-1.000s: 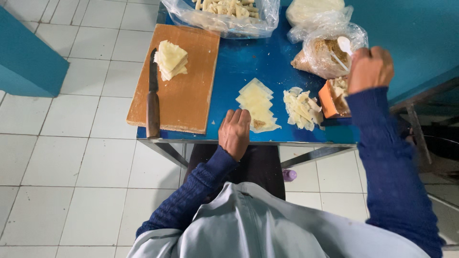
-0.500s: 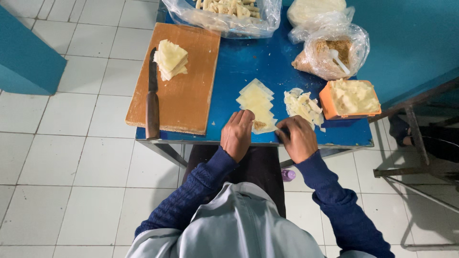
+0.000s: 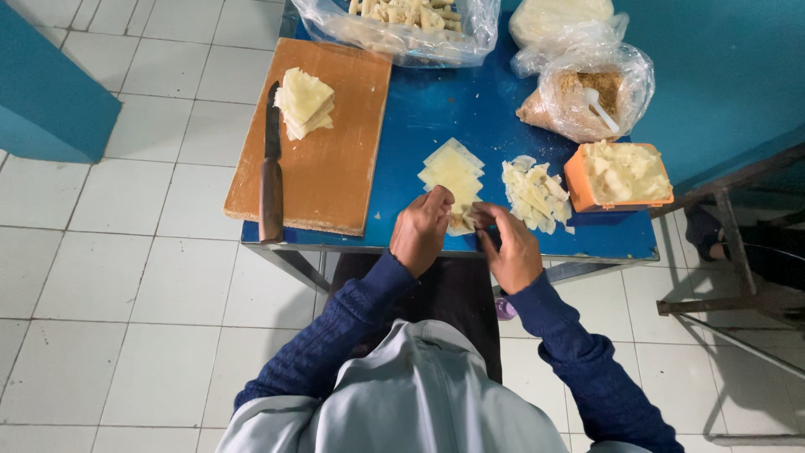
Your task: The person sits at a blue table assembling filled pastries. They spoon filling from an orange container onto thin square wrappers, fold the wrappers over the filling, place the folded pieces aside, and occasionally take new dough pieces from the cutting board.
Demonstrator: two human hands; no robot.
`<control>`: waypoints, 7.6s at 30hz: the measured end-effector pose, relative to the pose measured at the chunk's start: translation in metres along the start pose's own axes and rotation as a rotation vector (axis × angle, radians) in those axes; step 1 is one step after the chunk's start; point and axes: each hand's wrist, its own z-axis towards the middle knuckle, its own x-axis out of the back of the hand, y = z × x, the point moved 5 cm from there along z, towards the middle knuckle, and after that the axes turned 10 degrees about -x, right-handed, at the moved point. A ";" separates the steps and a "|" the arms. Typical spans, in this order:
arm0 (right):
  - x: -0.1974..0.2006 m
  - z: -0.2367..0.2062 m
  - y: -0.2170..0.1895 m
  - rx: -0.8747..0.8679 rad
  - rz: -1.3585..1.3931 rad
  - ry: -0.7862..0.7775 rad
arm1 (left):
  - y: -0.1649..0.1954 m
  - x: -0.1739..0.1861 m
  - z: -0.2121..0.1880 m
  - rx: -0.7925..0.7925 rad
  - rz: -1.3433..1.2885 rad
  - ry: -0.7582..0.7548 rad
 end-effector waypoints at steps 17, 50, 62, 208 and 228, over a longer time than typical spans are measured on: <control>-0.005 0.002 0.005 0.278 -0.196 0.100 | 0.001 0.003 -0.004 -0.062 -0.074 -0.261; -0.012 0.027 0.007 0.214 -0.109 -0.020 | -0.024 -0.017 0.016 -0.186 0.023 -0.341; -0.020 0.037 0.020 0.188 -0.182 -0.029 | -0.021 -0.011 0.015 -0.215 0.018 -0.354; 0.139 0.168 0.158 -0.032 -0.553 0.513 | 0.008 0.017 -0.006 -0.092 0.175 -0.021; 0.137 0.058 0.101 0.029 -0.229 0.439 | -0.007 0.013 -0.004 -0.062 0.169 0.074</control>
